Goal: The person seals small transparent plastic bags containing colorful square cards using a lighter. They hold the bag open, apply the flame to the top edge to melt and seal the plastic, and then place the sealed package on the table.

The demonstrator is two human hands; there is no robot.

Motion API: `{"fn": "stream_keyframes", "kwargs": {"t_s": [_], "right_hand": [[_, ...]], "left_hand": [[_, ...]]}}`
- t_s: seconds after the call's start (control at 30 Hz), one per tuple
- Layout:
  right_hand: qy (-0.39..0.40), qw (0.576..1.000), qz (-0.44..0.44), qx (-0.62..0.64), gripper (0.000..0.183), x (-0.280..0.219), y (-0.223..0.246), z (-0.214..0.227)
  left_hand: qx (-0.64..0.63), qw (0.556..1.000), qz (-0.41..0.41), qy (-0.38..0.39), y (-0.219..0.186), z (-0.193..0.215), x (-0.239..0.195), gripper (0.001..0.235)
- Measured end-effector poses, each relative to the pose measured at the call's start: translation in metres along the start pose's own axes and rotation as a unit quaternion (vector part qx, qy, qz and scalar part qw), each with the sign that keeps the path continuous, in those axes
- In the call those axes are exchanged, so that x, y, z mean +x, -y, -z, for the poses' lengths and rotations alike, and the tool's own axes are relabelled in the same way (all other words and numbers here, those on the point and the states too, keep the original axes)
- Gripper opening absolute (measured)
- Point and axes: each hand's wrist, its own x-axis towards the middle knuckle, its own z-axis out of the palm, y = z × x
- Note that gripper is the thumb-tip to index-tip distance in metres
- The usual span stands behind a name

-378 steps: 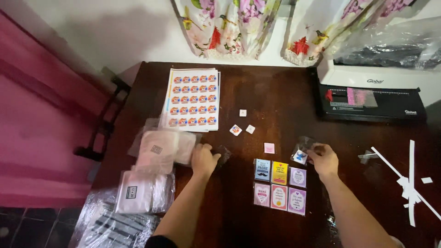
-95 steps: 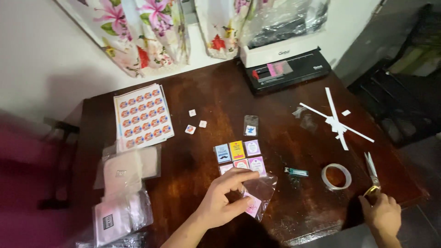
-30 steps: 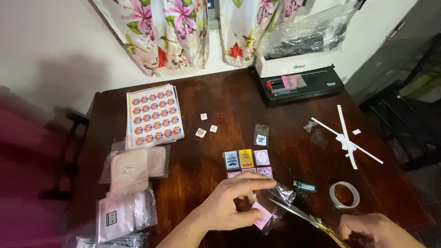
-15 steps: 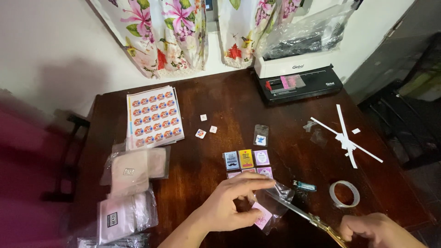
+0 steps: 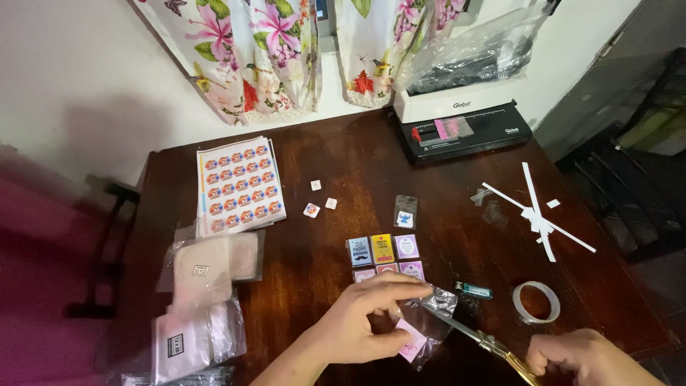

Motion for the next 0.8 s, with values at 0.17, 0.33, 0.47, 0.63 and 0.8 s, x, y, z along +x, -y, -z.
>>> {"fn": "stream_keyframes", "kwargs": {"t_s": [0.17, 0.33, 0.47, 0.63, 0.8], "right_hand": [[0.015, 0.999, -0.043, 0.003, 0.028, 0.001, -0.002, -0.001], [0.0, 0.998, 0.032, 0.053, 0.03, 0.0, -0.023, -0.008], [0.0, 0.999, 0.031, 0.034, 0.032, 0.001, -0.024, -0.008], [0.022, 0.999, -0.015, 0.022, 0.032, 0.002, -0.015, -0.009], [-0.037, 0.997, 0.054, 0.04, 0.036, 0.001, -0.045, -0.023]], "left_hand": [[-0.001, 1.0, 0.008, 0.0, 0.001, -0.001, 0.0, 0.061], [-0.002, 1.0, -0.011, -0.001, 0.002, -0.002, 0.0, 0.061], [-0.012, 1.0, -0.001, -0.001, 0.002, -0.003, 0.001, 0.062], [-0.015, 1.0, -0.003, 0.004, 0.006, -0.006, 0.0, 0.062], [-0.026, 1.0, 0.014, 0.003, 0.008, -0.008, 0.0, 0.064]]}}
